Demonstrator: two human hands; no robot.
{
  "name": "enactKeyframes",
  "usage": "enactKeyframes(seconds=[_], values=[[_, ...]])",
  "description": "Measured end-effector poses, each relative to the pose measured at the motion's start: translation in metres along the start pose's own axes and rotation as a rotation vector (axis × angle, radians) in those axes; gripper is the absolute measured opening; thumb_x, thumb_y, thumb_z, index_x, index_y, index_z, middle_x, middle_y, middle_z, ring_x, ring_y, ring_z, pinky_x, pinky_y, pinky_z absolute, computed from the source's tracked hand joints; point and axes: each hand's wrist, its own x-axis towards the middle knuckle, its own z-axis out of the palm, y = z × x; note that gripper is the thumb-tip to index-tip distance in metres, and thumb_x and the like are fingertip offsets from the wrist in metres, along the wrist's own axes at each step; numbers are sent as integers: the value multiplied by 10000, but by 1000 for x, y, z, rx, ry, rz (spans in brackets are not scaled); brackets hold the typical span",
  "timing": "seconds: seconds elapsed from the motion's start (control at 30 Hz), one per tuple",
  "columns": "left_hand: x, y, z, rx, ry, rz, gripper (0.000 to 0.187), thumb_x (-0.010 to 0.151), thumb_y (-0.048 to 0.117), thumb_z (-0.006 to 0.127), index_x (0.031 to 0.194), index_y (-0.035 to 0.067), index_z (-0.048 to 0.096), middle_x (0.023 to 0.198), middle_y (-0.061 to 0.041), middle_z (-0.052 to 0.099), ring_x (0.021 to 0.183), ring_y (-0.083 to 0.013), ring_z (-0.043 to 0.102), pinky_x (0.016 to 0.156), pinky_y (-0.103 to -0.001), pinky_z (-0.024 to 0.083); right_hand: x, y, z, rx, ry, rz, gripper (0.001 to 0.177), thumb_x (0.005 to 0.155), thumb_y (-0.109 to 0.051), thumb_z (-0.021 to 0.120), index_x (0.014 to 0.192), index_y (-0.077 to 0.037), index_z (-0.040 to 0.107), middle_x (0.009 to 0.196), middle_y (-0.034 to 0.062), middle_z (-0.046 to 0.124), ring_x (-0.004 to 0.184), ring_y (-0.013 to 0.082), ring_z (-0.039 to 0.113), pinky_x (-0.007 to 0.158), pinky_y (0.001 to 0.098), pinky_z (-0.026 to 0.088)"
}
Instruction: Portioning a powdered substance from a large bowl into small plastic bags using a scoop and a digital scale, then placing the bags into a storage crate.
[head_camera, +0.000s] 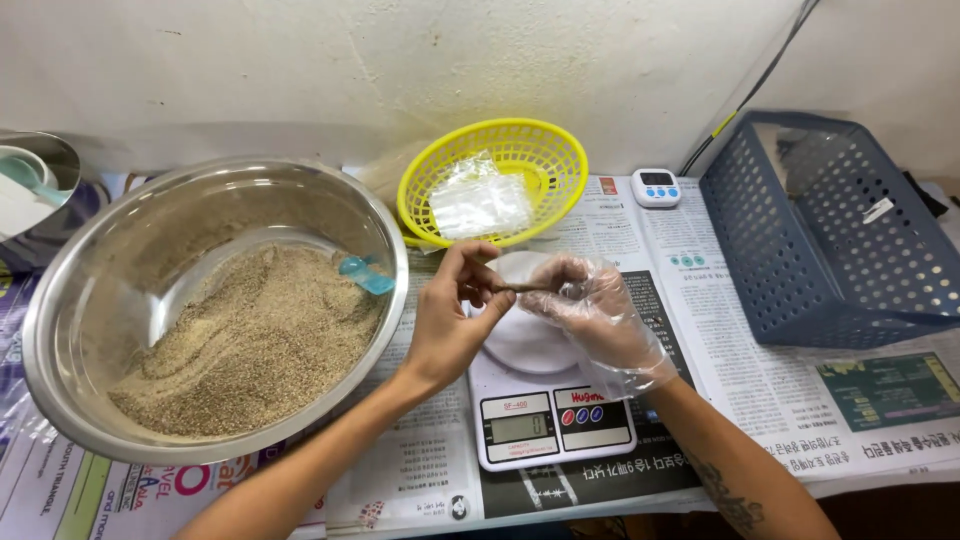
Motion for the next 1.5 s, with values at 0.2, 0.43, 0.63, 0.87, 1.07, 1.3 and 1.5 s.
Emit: enactKeyframes(seconds=[0.2, 0.43, 0.63, 0.87, 1.07, 1.3, 1.5], values=[[-6, 0, -5, -33, -19, -15, 366, 832, 132, 844, 1142, 102, 651, 789, -79, 737, 684, -128, 634, 690, -272, 543, -5, 1, -2, -31, -112, -123, 32, 841, 0, 780, 861, -17, 762, 747, 128, 698, 686, 166, 621, 592, 260, 501], [-14, -11, -12, 86, -101, 13, 133, 870, 173, 814, 965, 109, 746, 749, -64, 707, 688, -171, 632, 663, -296, 524, -8, -17, 8, 78, -212, -137, 65, 905, -61, 709, 879, -11, 741, 738, 123, 672, 681, 182, 597, 636, 295, 506], [-15, -16, -14, 131, -29, 40, 157, 872, 246, 822, 808, 125, 745, 691, -16, 602, 693, -136, 565, 655, -282, 474, -8, -20, 3, -46, -234, -27, 84, 899, -63, 689, 952, 1, 697, 782, 141, 679, 758, 250, 629, 745, 402, 532], [-18, -33, -8, 88, -49, -16, 197, 928, 285, 769, 842, 107, 762, 685, -45, 607, 694, -145, 552, 644, -280, 457, -10, -13, 3, -42, -204, -53, 92, 939, -92, 684, 958, -12, 726, 772, 129, 679, 712, 204, 624, 651, 345, 517], [-13, -8, -14, 175, -80, 39, 150, 847, 246, 833, 893, 126, 756, 760, -27, 659, 797, -173, 570, 766, -315, 473, -11, -8, 3, -4, -84, 79, 149, 953, -49, 619, 1016, 4, 744, 826, 125, 662, 790, 178, 606, 720, 324, 519], [-18, -16, -14, 137, -86, 1, 92, 868, 199, 806, 877, 132, 745, 752, -11, 656, 818, -152, 542, 786, -322, 451, -15, -4, 4, -13, -185, -41, 129, 889, -19, 683, 1010, -12, 727, 820, 131, 689, 804, 230, 666, 732, 393, 573], [-17, -9, -12, 81, -76, -66, 96, 906, 216, 767, 882, 123, 762, 751, -29, 659, 820, -155, 526, 803, -329, 433, -17, -1, 6, 98, -109, -57, 231, 846, 36, 703, 1069, -13, 672, 815, 81, 639, 806, 200, 610, 759, 394, 562]])
